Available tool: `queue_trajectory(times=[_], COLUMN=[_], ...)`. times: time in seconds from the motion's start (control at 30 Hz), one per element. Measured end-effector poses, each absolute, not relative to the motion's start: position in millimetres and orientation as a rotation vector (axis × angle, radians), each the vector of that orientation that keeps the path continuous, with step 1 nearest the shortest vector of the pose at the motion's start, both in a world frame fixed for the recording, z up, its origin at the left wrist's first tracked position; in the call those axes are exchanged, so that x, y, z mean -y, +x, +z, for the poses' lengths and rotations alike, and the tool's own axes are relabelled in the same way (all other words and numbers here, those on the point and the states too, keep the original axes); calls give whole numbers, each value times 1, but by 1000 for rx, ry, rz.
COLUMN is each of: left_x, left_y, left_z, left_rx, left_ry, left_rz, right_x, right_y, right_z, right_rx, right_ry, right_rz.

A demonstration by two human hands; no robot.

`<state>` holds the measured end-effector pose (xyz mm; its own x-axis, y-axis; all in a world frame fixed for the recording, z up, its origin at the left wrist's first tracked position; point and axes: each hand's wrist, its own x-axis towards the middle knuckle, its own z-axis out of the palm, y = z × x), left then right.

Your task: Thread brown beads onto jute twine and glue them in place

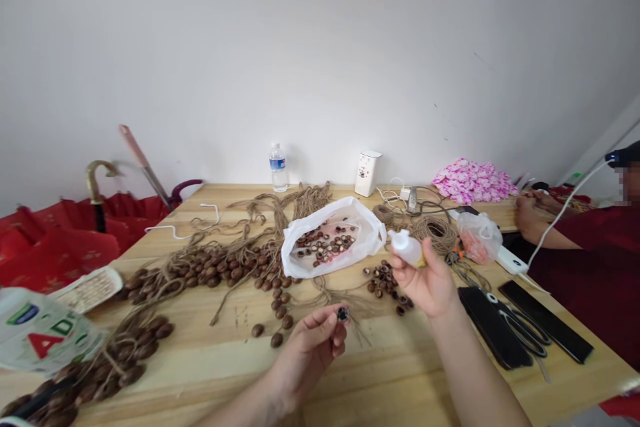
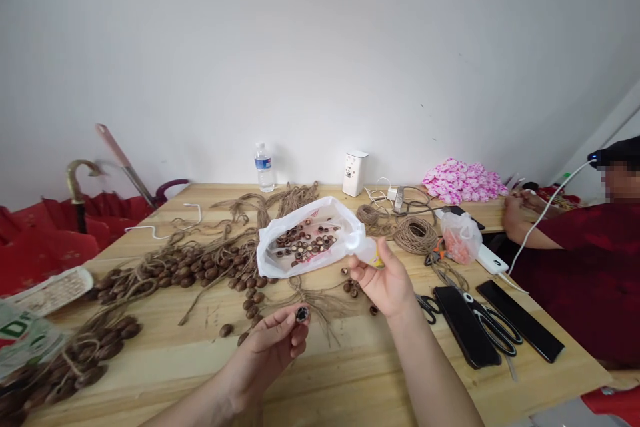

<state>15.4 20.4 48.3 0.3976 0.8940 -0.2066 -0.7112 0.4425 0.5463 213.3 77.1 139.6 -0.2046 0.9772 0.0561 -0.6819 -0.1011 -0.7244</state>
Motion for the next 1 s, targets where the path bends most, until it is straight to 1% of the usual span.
queue_trajectory(times=[0.1,0.17,0.3,0.4,0.53,0.7,0.8,0.87,0.93,1.0], left_x=[-21,-20,-18,-15,-15,-26,-31,-33,-33,-33], left_y=[15,14,10,6,0,-10,-22,-29,-35,-39], left_z=[46,44,44,42,42,52,55,53,49,47], left_rx=[-517,-524,-564,-626,-679,-620,-615,-627,-627,-610], left_ry=[409,411,417,397,318,225,224,243,271,304], left_rz=[1044,1049,1069,1084,1088,1277,1352,1381,1368,1339], right_x=[-82,-83,-75,-66,-65,-69,-64,-59,-54,-51], right_y=[238,260,302,323,335,327,311,294,269,239], right_z=[145,136,92,53,21,18,31,44,57,65], right_rx=[693,636,614,740,1051,1670,1856,1893,2010,2174], right_ry=[-553,-621,-876,-1179,-1718,-2165,-2186,-2071,-1822,-1551], right_rz=[1534,1434,1284,1128,540,-128,-467,-585,-512,-287])
